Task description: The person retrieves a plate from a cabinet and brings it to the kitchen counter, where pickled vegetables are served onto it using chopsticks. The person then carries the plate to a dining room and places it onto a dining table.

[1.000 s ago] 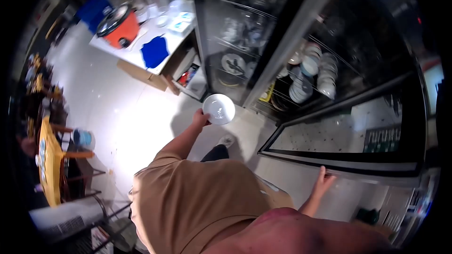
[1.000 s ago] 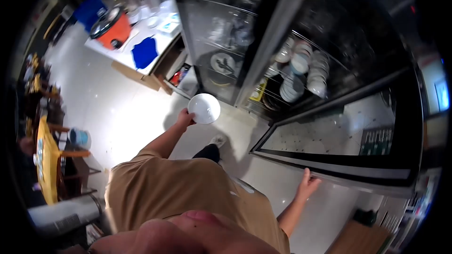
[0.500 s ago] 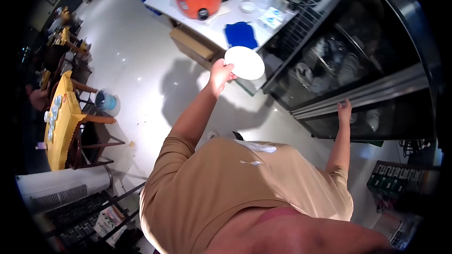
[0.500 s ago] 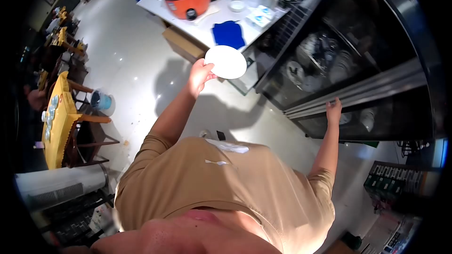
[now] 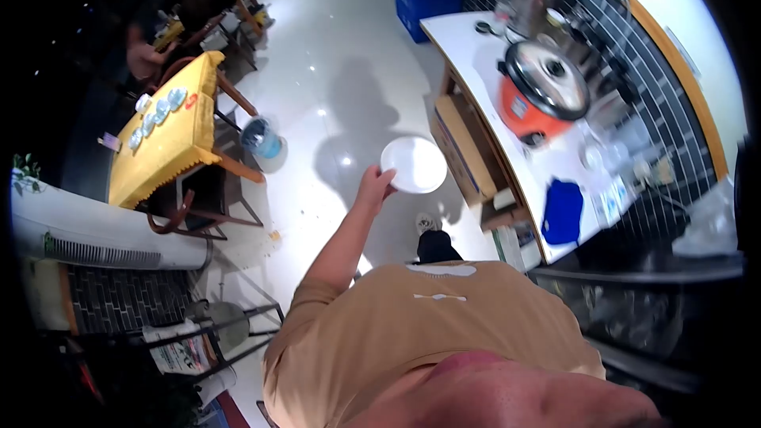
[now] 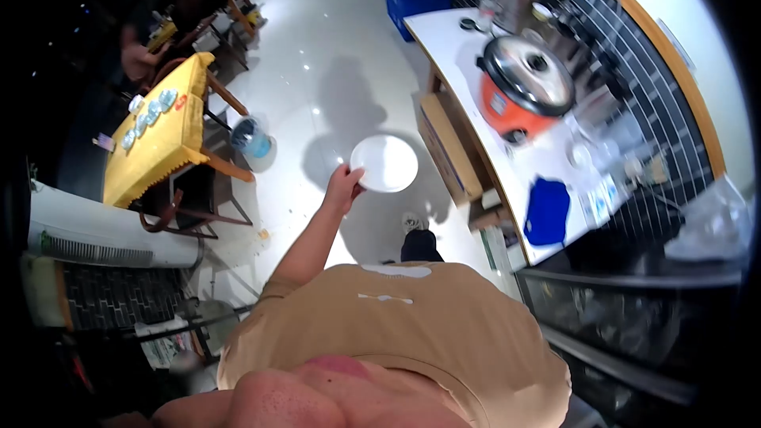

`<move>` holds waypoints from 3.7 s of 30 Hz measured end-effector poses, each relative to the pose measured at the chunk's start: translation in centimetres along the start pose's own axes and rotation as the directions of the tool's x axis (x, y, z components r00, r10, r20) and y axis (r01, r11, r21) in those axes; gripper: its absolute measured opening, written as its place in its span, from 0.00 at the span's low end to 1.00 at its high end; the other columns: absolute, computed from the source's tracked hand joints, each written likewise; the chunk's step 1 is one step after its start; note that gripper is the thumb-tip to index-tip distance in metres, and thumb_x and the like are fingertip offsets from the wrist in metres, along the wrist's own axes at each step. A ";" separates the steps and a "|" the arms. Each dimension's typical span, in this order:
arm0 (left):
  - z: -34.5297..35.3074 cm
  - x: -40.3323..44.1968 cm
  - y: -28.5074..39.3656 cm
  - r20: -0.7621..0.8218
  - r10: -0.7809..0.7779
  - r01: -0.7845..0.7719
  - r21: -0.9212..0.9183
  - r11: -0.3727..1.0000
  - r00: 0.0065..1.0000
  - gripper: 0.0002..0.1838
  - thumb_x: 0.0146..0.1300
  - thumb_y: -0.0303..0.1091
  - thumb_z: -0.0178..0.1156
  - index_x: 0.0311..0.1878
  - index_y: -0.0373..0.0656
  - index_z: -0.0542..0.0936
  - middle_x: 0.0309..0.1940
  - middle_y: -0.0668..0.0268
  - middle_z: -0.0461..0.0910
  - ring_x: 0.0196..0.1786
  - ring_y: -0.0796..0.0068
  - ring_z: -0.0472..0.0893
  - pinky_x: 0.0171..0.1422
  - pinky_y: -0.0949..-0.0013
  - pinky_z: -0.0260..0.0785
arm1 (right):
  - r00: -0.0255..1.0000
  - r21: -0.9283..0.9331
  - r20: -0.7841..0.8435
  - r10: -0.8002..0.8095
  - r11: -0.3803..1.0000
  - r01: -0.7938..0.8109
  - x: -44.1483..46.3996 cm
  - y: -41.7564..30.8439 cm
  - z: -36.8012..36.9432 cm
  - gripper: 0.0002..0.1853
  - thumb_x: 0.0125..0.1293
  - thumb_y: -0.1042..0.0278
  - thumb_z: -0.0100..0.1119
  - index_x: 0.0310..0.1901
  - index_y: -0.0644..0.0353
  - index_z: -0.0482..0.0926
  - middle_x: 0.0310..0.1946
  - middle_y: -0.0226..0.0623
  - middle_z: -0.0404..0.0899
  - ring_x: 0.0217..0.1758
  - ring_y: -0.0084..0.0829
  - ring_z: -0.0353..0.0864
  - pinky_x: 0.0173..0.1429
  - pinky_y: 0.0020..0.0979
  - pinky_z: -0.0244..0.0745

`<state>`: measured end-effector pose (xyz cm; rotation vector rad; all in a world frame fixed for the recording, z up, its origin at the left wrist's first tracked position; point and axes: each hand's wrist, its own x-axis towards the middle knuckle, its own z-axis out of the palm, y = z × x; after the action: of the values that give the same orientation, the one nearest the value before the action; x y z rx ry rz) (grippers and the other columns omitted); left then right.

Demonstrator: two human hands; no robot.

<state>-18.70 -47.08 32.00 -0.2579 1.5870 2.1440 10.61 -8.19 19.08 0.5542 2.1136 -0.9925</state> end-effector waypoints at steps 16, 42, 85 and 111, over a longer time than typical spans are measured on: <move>-25.3 15.1 12.8 -0.769 0.143 -0.395 -0.152 0.906 0.624 0.21 0.62 0.25 0.47 0.59 0.41 0.61 0.46 0.61 0.72 0.44 0.70 0.74 0.45 0.67 0.69 | 0.772 -0.350 0.393 -0.500 0.695 0.628 47.3 -53.8 -16.1 0.20 0.55 0.53 0.54 0.45 0.57 0.78 0.41 0.43 0.79 0.44 0.40 0.79 0.48 0.34 0.72; -25.5 109.8 67.1 -0.037 0.213 -0.209 -0.414 0.886 0.976 0.26 0.62 0.31 0.50 0.63 0.36 0.58 0.57 0.56 0.65 0.60 0.61 0.67 0.65 0.56 0.59 | 0.661 0.605 0.357 -0.660 0.703 0.375 88.5 -125.0 -57.6 0.22 0.67 0.61 0.46 0.60 0.61 0.62 0.50 0.38 0.72 0.53 0.29 0.71 0.56 0.29 0.67; -43.5 240.0 140.0 -0.098 0.156 -0.181 -0.352 0.918 0.983 0.27 0.62 0.46 0.52 0.56 0.33 0.67 0.50 0.59 0.72 0.55 0.69 0.71 0.56 0.65 0.66 | 0.512 0.684 0.464 -0.723 0.660 0.311 190.6 -226.0 -120.9 0.16 0.66 0.60 0.50 0.47 0.66 0.72 0.37 0.32 0.75 0.36 0.21 0.72 0.45 0.26 0.70; -42.2 323.4 178.9 0.158 0.112 -0.067 -0.267 0.961 0.981 0.32 0.63 0.51 0.49 0.60 0.33 0.62 0.56 0.54 0.67 0.58 0.60 0.68 0.62 0.57 0.61 | 0.603 0.799 0.231 -0.764 0.502 0.330 245.9 -270.9 -170.0 0.17 0.66 0.59 0.50 0.46 0.66 0.71 0.39 0.35 0.76 0.40 0.24 0.75 0.48 0.27 0.70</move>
<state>-390.67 -47.71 39.07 -0.0804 1.2416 2.3755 -392.21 -21.23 35.91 -0.2067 1.2904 -2.1003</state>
